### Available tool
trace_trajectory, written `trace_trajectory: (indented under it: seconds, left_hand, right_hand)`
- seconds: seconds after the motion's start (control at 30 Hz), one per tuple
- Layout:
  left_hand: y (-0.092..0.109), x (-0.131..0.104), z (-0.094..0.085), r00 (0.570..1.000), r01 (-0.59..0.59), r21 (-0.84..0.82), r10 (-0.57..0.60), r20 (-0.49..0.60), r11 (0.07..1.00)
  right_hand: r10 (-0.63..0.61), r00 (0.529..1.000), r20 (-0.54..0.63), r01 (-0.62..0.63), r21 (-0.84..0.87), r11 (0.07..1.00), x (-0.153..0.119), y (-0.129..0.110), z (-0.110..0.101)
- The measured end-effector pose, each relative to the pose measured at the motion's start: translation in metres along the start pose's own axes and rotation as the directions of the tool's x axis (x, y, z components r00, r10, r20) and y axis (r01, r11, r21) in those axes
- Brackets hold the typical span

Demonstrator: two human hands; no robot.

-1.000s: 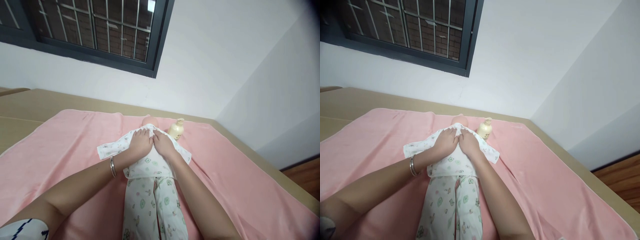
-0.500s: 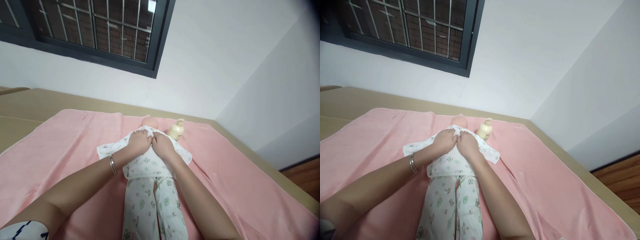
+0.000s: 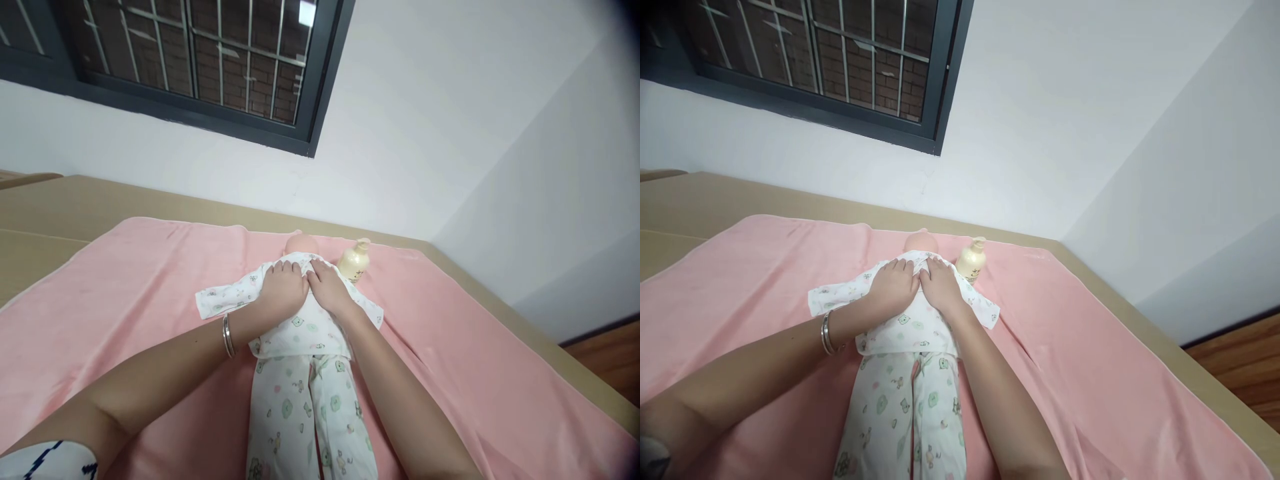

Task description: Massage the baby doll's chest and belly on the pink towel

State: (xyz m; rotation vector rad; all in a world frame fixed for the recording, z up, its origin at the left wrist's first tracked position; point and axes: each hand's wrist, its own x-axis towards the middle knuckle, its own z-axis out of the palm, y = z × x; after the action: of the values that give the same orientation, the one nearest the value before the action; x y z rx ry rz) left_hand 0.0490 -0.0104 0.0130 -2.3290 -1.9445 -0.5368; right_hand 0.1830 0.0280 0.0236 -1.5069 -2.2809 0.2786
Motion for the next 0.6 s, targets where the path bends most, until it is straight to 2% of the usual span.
trace_trajectory:
  seconds: [0.17, 0.33, 0.4, 0.47, 0.53, 0.6]
  left_hand:
    - [0.008, -0.004, -0.003, 0.997, 0.059, -0.019, -0.058, 0.043, 0.998]
    - [-0.017, 0.016, -0.013, 0.99, 0.0, -0.205, 0.029, 0.139, 0.979]
    - [-0.023, 0.021, -0.014, 0.988, 0.001, -0.223, 0.034, 0.153, 0.975]
    - [-0.019, 0.019, -0.013, 0.992, 0.021, -0.155, -0.001, 0.128, 0.988]
    - [-0.007, 0.011, -0.009, 0.996, 0.036, -0.041, -0.032, 0.08, 0.999]
    - [0.006, 0.002, -0.007, 0.999, 0.008, 0.04, -0.01, 0.048, 0.999]
  right_hand:
    - [-0.069, 0.997, 0.018, 0.069, -0.007, 0.998, -0.001, 0.002, -0.008]
    - [-0.014, 0.998, 0.056, 0.023, -0.15, 0.988, -0.012, -0.016, -0.018]
    - [-0.021, 0.995, 0.094, 0.037, -0.168, 0.985, -0.016, -0.022, -0.021]
    - [-0.028, 0.992, 0.126, 0.046, -0.144, 0.989, -0.016, -0.023, -0.024]
    - [-0.029, 0.992, 0.123, 0.041, -0.095, 0.995, -0.012, -0.018, -0.024]
    - [-0.026, 0.994, 0.104, 0.034, -0.076, 0.997, -0.008, -0.013, -0.022]
